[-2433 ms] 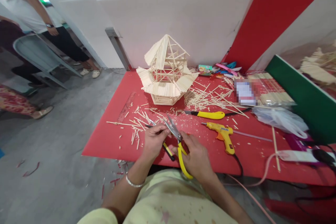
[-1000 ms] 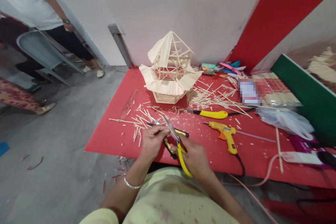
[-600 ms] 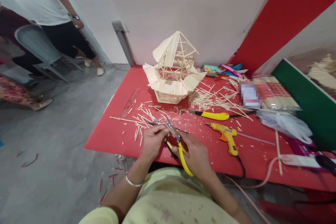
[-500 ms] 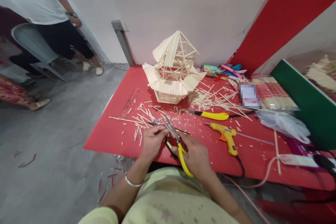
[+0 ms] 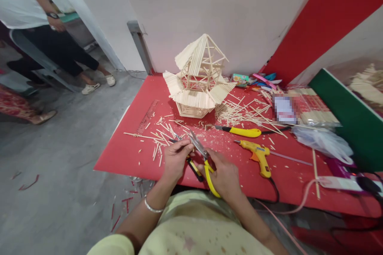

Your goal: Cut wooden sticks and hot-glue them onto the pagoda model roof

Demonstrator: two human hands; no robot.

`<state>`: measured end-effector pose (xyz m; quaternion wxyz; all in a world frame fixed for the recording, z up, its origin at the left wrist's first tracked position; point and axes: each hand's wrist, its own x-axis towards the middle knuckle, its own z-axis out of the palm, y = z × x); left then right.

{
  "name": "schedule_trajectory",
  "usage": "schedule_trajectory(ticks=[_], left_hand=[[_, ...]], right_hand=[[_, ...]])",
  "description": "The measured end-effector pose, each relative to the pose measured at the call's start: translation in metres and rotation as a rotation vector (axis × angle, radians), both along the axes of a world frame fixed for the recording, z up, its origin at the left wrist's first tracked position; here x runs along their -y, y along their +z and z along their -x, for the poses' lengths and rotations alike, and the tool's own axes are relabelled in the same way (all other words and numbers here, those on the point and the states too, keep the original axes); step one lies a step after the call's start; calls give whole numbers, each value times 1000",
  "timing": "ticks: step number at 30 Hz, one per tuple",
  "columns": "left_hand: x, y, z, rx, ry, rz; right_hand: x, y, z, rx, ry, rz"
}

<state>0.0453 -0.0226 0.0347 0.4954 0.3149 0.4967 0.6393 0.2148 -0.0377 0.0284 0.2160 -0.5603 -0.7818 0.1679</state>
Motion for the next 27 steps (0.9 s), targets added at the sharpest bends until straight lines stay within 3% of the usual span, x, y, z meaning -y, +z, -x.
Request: schedule_trajectory(ticks=[8,21,27], left_hand=[[-1,-1,0,-89,-7,-41],[3,-8,-4,-212,60,-72],[4,-5,-4,-266,81,-137]], right_hand=[[2,4,3,118,-41,-72],[3,6,8,-48,-25,42],[4,5,9,-24,-36,46]])
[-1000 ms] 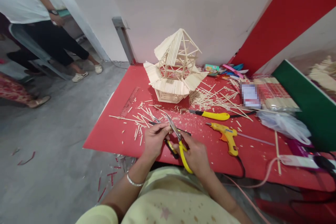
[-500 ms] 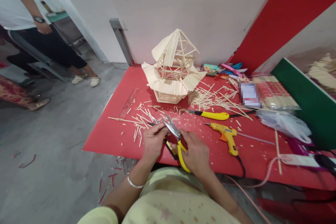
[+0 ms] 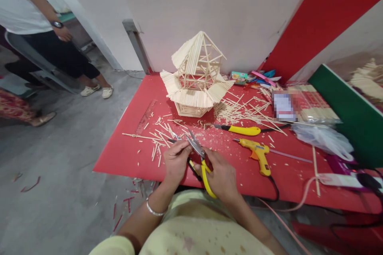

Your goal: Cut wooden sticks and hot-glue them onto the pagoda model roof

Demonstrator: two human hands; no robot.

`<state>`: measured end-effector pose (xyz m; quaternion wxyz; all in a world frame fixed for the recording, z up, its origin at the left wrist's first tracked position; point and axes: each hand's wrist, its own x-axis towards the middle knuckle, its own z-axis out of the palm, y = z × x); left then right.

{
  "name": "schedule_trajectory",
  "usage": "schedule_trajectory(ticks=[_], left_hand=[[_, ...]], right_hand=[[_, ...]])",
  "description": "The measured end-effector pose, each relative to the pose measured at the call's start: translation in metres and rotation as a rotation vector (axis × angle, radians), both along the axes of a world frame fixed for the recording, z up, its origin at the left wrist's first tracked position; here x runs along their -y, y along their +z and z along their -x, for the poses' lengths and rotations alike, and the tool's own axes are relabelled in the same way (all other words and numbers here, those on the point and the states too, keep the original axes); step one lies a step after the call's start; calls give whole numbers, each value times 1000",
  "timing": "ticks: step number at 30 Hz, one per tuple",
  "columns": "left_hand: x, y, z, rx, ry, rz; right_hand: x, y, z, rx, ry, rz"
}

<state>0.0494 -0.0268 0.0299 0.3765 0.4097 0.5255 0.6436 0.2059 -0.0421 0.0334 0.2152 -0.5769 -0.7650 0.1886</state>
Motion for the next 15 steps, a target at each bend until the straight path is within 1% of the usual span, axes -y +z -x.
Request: schedule_trajectory(ticks=[5,10,15], left_hand=[[3,1,1,-8,-24,-15],[6,-5,1,-4,-1,-14],[6,-9,0,58,3,19]], right_hand=[[2,-6,-2,54,14,-15],[1,-7,-3,95,22,-37],[1,-8,-4,95,25,-19]])
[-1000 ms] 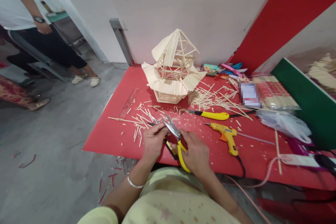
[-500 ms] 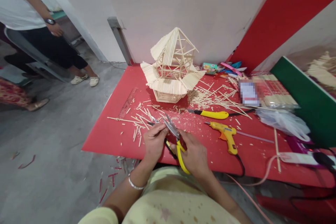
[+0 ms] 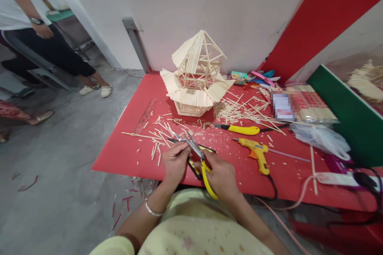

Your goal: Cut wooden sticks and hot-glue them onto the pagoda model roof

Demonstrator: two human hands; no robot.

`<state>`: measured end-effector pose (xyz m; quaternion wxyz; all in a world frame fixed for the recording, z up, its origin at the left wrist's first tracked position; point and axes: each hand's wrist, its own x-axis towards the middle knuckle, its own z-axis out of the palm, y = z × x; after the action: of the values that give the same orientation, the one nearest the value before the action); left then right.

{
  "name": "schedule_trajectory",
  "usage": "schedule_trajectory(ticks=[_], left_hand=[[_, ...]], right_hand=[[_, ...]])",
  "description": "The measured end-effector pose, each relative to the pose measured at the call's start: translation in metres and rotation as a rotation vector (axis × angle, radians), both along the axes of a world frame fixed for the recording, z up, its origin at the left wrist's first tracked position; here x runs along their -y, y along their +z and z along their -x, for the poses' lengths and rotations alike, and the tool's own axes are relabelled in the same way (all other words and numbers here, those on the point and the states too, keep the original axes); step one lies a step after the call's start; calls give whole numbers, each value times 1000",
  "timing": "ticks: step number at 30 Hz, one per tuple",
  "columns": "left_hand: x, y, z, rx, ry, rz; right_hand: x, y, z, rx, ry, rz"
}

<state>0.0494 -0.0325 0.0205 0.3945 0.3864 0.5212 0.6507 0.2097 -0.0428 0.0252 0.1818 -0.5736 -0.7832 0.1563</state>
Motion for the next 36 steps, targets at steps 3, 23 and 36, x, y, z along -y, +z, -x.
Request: schedule_trajectory(ticks=[3,23,36], left_hand=[[-1,-1,-1,50,-7,48],[-5,14,-15,356,-206,265],[-15,40,0,382,-279,134]], right_hand=[[0,1,-2,-16,9,17],[4,1,-56,422,-317,-39],[-9,-13,-136,444,-624,83]])
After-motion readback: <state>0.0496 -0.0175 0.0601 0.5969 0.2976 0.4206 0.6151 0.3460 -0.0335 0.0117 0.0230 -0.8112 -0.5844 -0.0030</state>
